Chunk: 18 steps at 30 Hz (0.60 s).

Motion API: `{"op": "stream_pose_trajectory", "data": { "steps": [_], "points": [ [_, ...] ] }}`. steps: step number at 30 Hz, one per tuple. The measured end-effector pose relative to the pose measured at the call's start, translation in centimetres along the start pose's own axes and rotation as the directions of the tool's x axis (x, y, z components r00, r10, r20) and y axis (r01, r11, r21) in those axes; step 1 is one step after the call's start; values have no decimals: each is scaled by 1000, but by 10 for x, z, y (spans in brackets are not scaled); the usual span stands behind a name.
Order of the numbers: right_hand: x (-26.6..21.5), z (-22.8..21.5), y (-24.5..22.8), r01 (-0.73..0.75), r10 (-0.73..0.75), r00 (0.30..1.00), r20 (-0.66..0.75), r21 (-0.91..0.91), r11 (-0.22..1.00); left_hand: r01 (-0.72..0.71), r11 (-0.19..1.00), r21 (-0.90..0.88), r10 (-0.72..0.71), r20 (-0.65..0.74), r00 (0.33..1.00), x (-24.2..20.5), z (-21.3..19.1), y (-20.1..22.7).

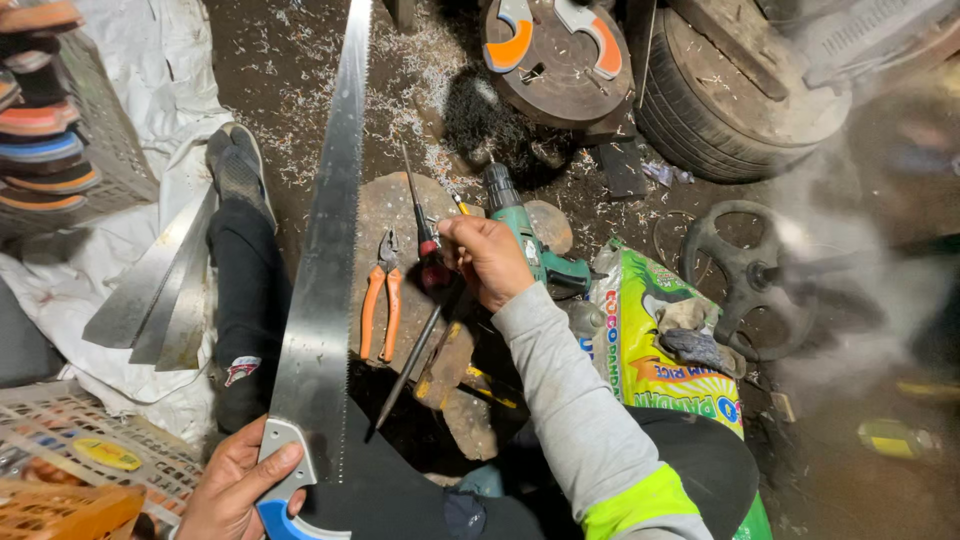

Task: The person uses a screwdriver to tighten screws on a hand saw blade, then uses a hammer and punch to set rivets into the blade. They repeatedly adjust the blade and tools while seated on the floor.

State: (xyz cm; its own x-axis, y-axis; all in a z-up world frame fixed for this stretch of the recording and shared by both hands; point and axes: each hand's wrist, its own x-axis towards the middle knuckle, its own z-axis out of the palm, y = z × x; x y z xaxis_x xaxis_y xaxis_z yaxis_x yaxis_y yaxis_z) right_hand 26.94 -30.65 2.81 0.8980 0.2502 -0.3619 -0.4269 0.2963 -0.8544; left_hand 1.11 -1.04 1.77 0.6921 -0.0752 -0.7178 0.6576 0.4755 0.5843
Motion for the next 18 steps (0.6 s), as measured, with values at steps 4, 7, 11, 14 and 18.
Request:
{"op": "stream_pose_trajectory", "data": {
  "steps": [4, 7, 11, 14, 18],
  "points": [
    [-6, 8, -13, -58, 62, 998, -15, 215, 975, 10, 1000, -16, -10, -19, 1000, 4, -1, 1],
    [-3, 13, -19, -87, 89, 996, 3, 261, 961, 23, 999, -30, -24, -15, 1000, 7, -2, 0],
    [17, 23, -14, 39, -106, 982, -158, -376, 926, -68, 996, -57, 75, 138, 988, 11, -3, 0],
    [39, 33, -6, 155, -315, 949, -13, -849, 505, -89, 995, -43, 96, 207, 974, 11, -4, 2],
    [49, 23, -13, 164, -227, 972, 61, -870, 466, -44, 998, -36, 50, 194, 980, 6, -5, 0]
  ]
}}
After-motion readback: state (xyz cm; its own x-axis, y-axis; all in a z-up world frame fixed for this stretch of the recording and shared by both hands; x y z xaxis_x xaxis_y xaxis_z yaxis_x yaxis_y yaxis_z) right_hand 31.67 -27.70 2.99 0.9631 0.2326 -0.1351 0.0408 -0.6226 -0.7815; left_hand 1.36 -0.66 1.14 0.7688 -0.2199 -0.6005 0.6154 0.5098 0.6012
